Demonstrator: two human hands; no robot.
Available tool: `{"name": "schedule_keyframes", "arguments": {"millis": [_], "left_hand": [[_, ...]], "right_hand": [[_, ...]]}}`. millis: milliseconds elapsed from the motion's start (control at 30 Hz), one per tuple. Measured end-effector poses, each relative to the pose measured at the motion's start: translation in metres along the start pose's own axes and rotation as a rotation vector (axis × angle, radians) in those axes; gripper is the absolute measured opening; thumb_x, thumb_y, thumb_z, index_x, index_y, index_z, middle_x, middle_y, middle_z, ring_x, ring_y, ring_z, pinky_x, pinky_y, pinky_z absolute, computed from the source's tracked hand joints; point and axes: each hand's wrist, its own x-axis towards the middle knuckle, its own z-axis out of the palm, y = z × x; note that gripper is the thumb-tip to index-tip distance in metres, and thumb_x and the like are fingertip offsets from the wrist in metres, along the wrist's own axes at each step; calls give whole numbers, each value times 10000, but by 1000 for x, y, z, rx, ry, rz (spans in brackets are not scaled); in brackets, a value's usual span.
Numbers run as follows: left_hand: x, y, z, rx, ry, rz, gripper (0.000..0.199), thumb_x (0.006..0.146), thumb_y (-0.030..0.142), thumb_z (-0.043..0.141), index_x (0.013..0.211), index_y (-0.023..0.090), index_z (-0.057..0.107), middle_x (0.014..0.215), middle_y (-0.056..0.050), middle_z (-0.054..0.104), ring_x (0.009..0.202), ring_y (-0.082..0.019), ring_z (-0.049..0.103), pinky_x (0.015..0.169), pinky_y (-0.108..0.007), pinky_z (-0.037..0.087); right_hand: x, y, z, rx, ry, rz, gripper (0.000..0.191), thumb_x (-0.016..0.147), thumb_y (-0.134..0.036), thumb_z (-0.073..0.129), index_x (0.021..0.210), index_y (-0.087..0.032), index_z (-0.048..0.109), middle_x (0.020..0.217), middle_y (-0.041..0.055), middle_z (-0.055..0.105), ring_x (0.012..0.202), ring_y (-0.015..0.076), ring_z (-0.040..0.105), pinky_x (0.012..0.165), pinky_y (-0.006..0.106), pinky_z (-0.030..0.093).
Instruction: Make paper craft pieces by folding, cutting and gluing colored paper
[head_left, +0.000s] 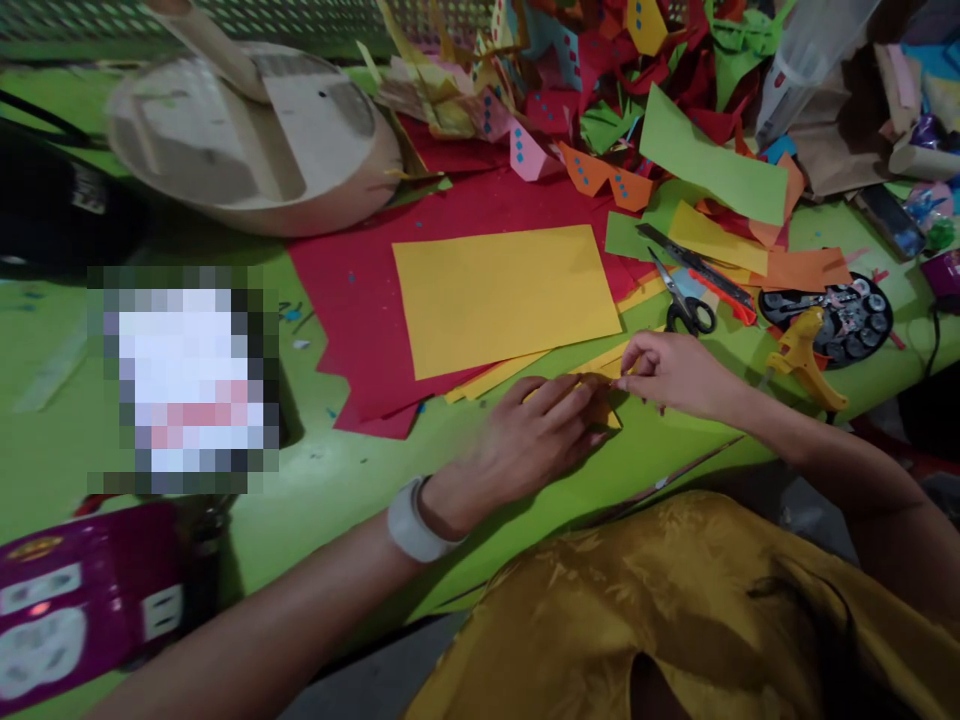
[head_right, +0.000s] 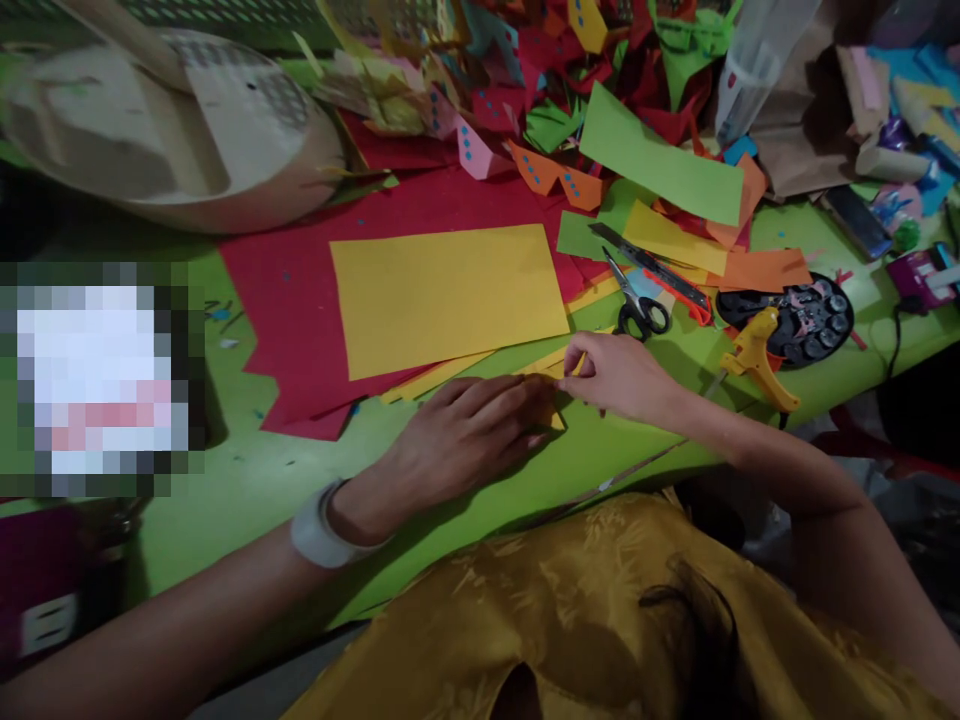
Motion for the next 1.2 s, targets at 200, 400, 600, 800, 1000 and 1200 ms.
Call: {"name": "schedule_keyframes", "arguments": {"millis": [200, 400, 600, 800, 1000, 1200], "left_hand": [[1, 0, 0, -22, -11, -21, 200, 948, 301, 585, 992, 159, 718, 1080, -94, 716, 954, -237, 669, 698, -364, 489], [1, 0, 1, 28, -26, -11, 221, 962, 322, 557, 980, 169, 715, 1118, -84, 723, 991, -233, 666, 737, -360, 494], [1, 0, 1, 51, 5, 2, 246, 980, 309, 525, 1026, 149, 705, 1126, -88, 731, 981, -225, 677, 737, -357, 498], [-2, 0, 4, 17, 3, 12, 264, 966, 317, 559, 1102, 133, 691, 1143, -113, 721, 1005, -253, 671, 755, -372, 505], [-3, -2, 5, -9, -48, -20, 270, 970, 339, 543, 1120, 171, 693, 1168, -105, 713, 1019, -258, 669, 788, -370, 522], [5, -11, -20, -264, -164, -94, 354, 1001, 369, 447, 1202, 168, 657, 1251, -141, 666, 1066, -260, 655, 870, -383, 529]], "right_hand": [[7, -4, 2, 178, -204, 119, 155, 811, -79, 618, 741, -189, 536, 542, -58, 616, 410, 108, 611, 413, 206, 472], [9, -2, 1, 233, -219, 133, 159, 855, -78, 618, 794, -183, 514, 529, -59, 624, 399, 99, 611, 390, 171, 464], [6, -1, -7, 303, -263, 197, 189, 884, -55, 581, 804, -188, 474, 498, -80, 597, 360, 88, 581, 385, 165, 458], [1, 12, -15, 307, -224, 201, 173, 862, -38, 588, 859, -184, 494, 506, -69, 618, 377, 95, 602, 385, 153, 443], [5, 8, -7, 273, -189, 168, 166, 870, -132, 651, 822, -180, 499, 487, -63, 610, 347, 96, 577, 358, 163, 431], [8, 11, -3, 285, -231, 147, 155, 894, -98, 611, 820, -180, 502, 486, -57, 622, 357, 99, 588, 366, 165, 439]]}}
